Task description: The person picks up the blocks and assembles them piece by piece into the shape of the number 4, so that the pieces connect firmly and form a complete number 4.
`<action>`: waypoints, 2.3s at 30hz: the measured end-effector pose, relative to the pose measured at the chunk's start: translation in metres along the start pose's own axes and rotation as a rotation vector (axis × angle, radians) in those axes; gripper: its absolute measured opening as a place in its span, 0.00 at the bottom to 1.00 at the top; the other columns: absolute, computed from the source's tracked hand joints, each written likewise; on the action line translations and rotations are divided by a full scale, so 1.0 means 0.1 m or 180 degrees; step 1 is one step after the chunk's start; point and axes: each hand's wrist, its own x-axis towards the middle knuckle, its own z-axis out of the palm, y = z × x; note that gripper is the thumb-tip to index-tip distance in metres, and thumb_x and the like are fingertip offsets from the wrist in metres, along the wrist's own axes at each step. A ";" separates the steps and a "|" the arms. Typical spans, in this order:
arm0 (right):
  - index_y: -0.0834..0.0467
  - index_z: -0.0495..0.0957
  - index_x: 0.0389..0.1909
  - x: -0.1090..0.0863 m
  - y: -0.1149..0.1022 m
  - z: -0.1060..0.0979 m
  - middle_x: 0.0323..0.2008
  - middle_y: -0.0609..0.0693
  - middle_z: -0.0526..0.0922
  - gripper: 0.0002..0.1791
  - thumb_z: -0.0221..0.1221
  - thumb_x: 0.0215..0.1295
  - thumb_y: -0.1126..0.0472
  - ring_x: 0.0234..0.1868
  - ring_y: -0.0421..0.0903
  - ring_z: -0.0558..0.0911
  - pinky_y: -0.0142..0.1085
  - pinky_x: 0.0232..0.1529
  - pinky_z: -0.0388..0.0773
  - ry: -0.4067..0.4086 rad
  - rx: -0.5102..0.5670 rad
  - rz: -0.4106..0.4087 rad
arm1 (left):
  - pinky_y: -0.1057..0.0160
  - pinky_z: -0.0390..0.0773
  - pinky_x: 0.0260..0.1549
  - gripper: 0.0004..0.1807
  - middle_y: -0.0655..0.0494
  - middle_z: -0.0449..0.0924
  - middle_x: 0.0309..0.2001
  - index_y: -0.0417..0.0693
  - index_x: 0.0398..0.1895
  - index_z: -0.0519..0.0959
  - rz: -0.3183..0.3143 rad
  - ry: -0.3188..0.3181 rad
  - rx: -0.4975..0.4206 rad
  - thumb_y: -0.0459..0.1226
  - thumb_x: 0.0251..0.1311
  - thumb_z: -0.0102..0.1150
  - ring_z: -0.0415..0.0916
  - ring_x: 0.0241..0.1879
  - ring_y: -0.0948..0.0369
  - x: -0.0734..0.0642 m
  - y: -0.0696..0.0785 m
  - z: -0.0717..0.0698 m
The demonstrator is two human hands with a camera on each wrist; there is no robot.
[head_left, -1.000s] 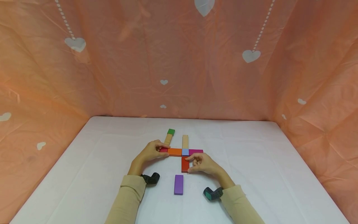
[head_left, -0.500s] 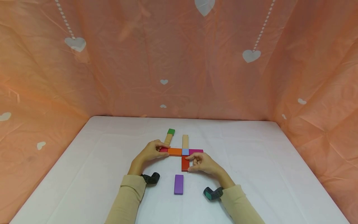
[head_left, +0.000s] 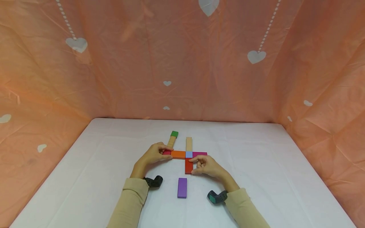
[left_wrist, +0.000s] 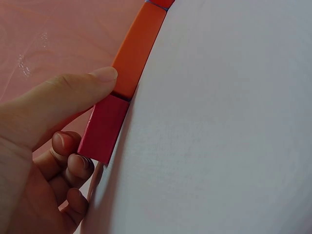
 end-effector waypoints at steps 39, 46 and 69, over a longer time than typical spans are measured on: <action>0.65 0.79 0.51 -0.21 -0.22 0.14 0.25 0.44 0.68 0.21 0.67 0.56 0.63 0.24 0.32 0.66 0.22 0.27 0.63 -0.0357 -0.0157 -0.0141 | 0.70 0.63 0.32 0.17 0.51 0.73 0.30 0.41 0.45 0.85 0.0105 0.0011 0.0090 0.37 0.51 0.70 0.63 0.32 0.62 -0.03 0.03 -0.02; 0.67 0.78 0.53 -0.26 -0.25 0.17 0.27 0.44 0.70 0.24 0.68 0.55 0.63 0.23 0.32 0.65 0.23 0.26 0.62 -0.0506 -0.0027 -0.0113 | 0.70 0.62 0.32 0.17 0.52 0.72 0.30 0.41 0.45 0.85 0.0094 0.0000 0.0042 0.36 0.51 0.70 0.63 0.33 0.62 -0.03 0.03 -0.03; 0.70 0.75 0.56 -0.37 -0.27 0.37 0.21 0.62 0.69 0.27 0.67 0.54 0.66 0.21 0.29 0.64 0.21 0.24 0.62 -0.0853 0.0117 -0.0327 | 0.70 0.63 0.33 0.17 0.50 0.74 0.32 0.42 0.45 0.85 0.0106 -0.0006 0.0097 0.37 0.51 0.70 0.63 0.33 0.62 -0.02 0.03 -0.03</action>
